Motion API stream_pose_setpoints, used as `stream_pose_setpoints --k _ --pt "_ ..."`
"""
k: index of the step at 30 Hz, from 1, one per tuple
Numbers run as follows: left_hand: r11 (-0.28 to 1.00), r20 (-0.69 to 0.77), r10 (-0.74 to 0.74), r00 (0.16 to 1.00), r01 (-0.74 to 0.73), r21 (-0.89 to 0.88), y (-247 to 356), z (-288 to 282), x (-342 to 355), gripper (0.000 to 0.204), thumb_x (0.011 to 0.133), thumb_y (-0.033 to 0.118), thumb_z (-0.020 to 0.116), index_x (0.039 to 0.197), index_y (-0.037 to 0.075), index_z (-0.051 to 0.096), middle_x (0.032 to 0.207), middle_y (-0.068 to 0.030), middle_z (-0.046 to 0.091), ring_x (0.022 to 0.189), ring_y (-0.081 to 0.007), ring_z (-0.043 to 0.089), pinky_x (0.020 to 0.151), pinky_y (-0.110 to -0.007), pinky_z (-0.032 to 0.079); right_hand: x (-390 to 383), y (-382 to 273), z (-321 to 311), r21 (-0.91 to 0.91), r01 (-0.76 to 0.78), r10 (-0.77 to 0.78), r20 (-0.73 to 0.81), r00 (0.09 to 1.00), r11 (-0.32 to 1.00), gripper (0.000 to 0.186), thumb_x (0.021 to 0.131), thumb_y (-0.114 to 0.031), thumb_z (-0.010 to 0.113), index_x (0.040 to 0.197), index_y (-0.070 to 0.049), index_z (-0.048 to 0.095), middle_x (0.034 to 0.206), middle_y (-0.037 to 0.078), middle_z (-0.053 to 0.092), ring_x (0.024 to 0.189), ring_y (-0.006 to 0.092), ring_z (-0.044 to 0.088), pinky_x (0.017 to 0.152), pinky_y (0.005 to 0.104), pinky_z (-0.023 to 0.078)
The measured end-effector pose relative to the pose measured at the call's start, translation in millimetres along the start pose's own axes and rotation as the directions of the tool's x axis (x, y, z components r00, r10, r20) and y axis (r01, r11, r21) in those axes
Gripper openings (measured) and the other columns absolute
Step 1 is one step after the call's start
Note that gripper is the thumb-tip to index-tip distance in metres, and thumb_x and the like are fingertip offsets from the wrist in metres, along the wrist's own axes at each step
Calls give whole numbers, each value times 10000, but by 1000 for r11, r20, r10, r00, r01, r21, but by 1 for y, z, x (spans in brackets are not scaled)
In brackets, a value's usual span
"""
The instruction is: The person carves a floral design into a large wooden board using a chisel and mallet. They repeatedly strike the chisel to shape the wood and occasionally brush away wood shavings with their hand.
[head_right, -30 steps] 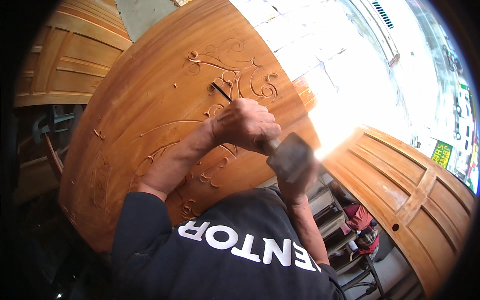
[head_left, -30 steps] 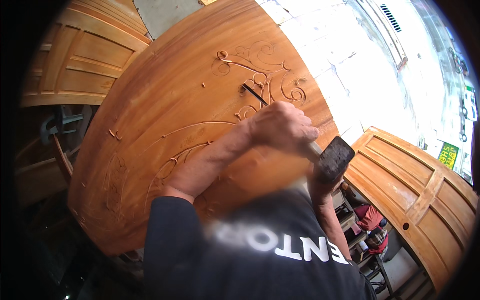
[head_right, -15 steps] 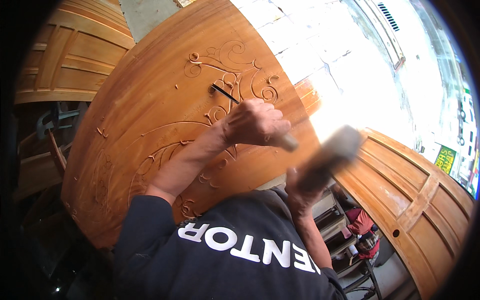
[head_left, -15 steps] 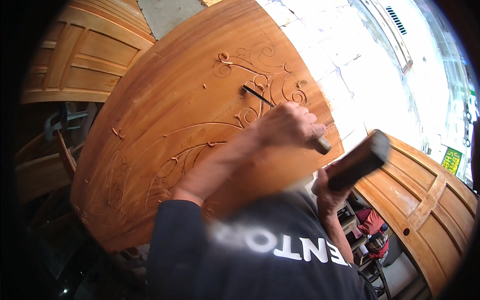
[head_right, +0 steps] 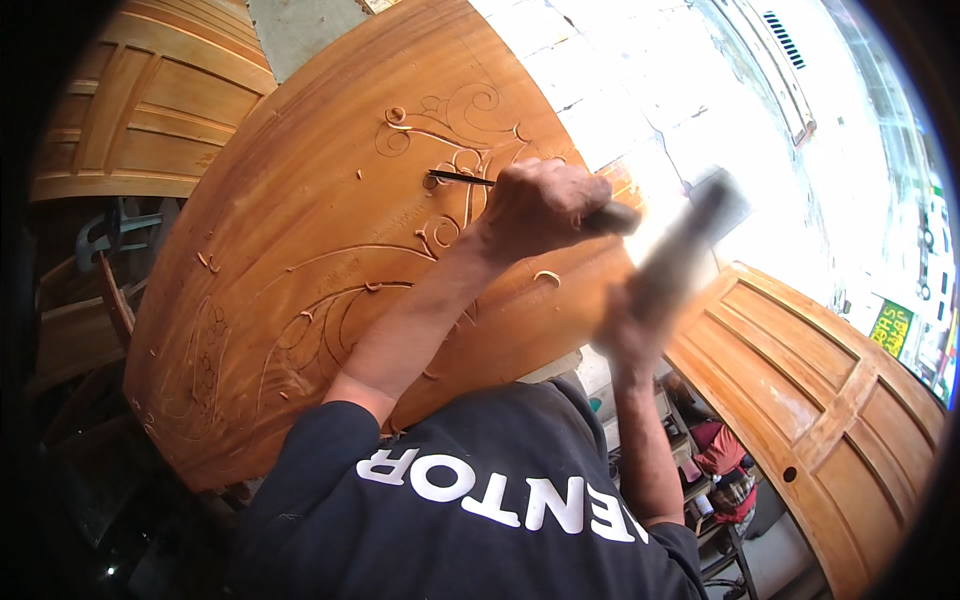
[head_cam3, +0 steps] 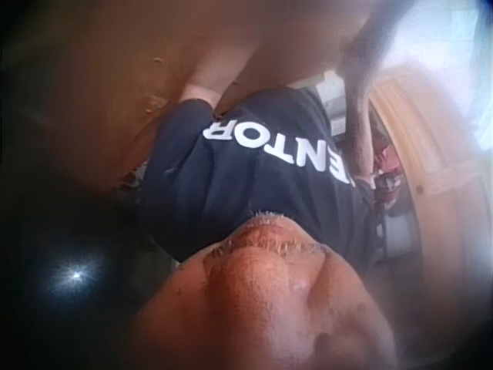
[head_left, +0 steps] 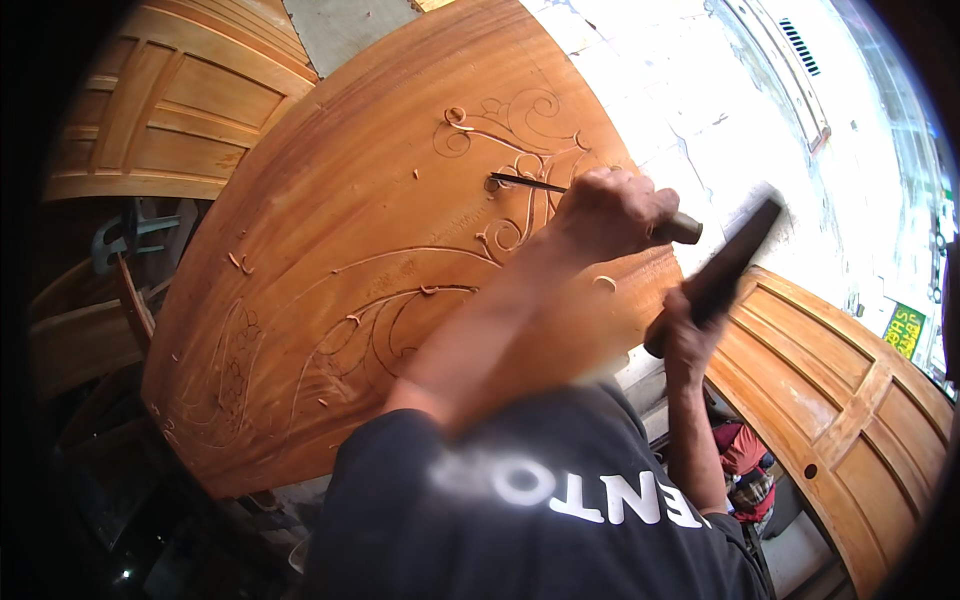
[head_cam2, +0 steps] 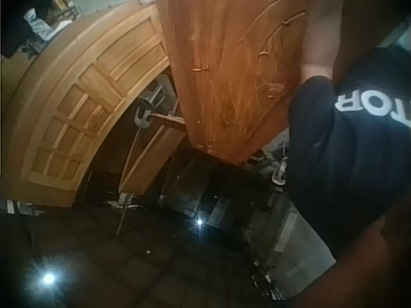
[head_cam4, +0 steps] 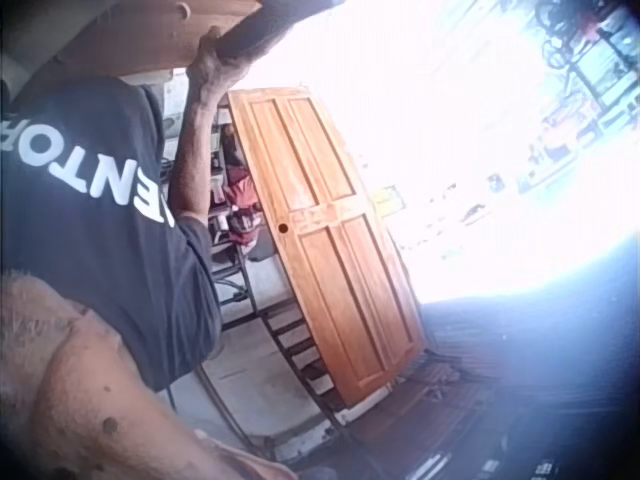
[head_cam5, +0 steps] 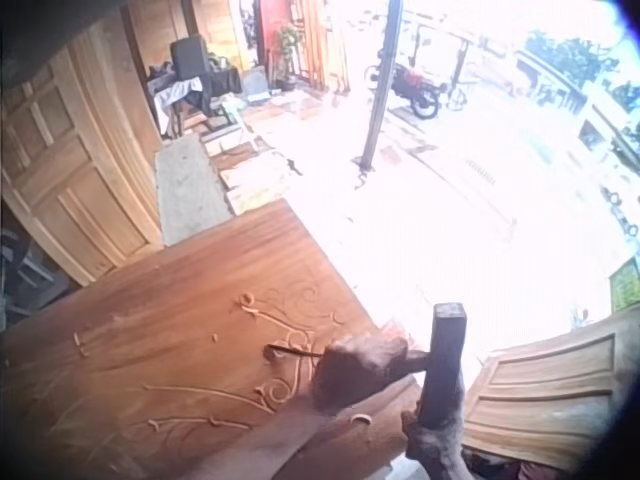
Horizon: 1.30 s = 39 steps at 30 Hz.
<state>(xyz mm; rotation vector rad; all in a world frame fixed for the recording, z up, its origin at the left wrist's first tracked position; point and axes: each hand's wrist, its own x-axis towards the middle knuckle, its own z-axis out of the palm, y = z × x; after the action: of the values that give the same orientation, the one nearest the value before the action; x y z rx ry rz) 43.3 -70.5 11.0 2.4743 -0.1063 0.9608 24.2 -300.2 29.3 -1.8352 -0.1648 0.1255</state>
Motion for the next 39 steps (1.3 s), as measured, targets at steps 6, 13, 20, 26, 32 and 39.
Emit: stream_pose_setpoints --k 6,13,20,26,32,39 --pt "987 18 -162 987 162 21 -3 6 15 292 790 383 818 807 162 628 649 -38 621 583 -237 667 522 -379 521 60 -1 -7 -340 183 -179 41 983 922 431 849 -50 763 1230 -32 560 945 57 635 810 148 637 761 304 549" --pt "930 7 -367 930 367 -17 -15 6 40 296 776 374 848 874 151 679 700 -22 677 649 -252 697 590 -406 559 97 -22 19 -337 101 -1 286 958 936 877 766 -67 757 1562 -93 388 1180 81 593 1075 198 572 940 360 493" --pt "182 891 91 446 872 -455 -82 -23 98 441 1013 503 624 1093 71 658 721 0 579 518 -73 543 477 -195 446 145 -38 13 -307 237 -106 390 915 922 862 803 12 782 1570 -145 420 1329 64 651 1204 156 599 1028 315 492" --pt "97 778 23 628 773 -627 -95 -19 82 456 991 489 679 1106 49 701 715 30 589 515 -15 511 455 -165 424 176 -62 31 155 124 -107 -114 988 980 474 852 -172 835 1213 15 593 897 130 721 779 204 722 709 350 612" --pt "-70 808 -111 579 806 -588 -104 -17 91 301 1018 394 674 1058 98 637 672 65 474 508 -21 423 411 -184 361 202 -15 32 -344 295 -154 382 911 891 710 877 -191 809 1506 -92 496 1281 80 675 1212 217 615 1052 376 490" --pt "-105 763 -176 622 759 -643 -119 -11 85 280 988 376 723 1037 114 636 721 52 558 518 -26 483 437 -187 399 220 -51 71 -280 351 -216 416 883 894 724 814 -55 747 1493 -87 499 1242 107 652 1170 229 608 960 360 519"
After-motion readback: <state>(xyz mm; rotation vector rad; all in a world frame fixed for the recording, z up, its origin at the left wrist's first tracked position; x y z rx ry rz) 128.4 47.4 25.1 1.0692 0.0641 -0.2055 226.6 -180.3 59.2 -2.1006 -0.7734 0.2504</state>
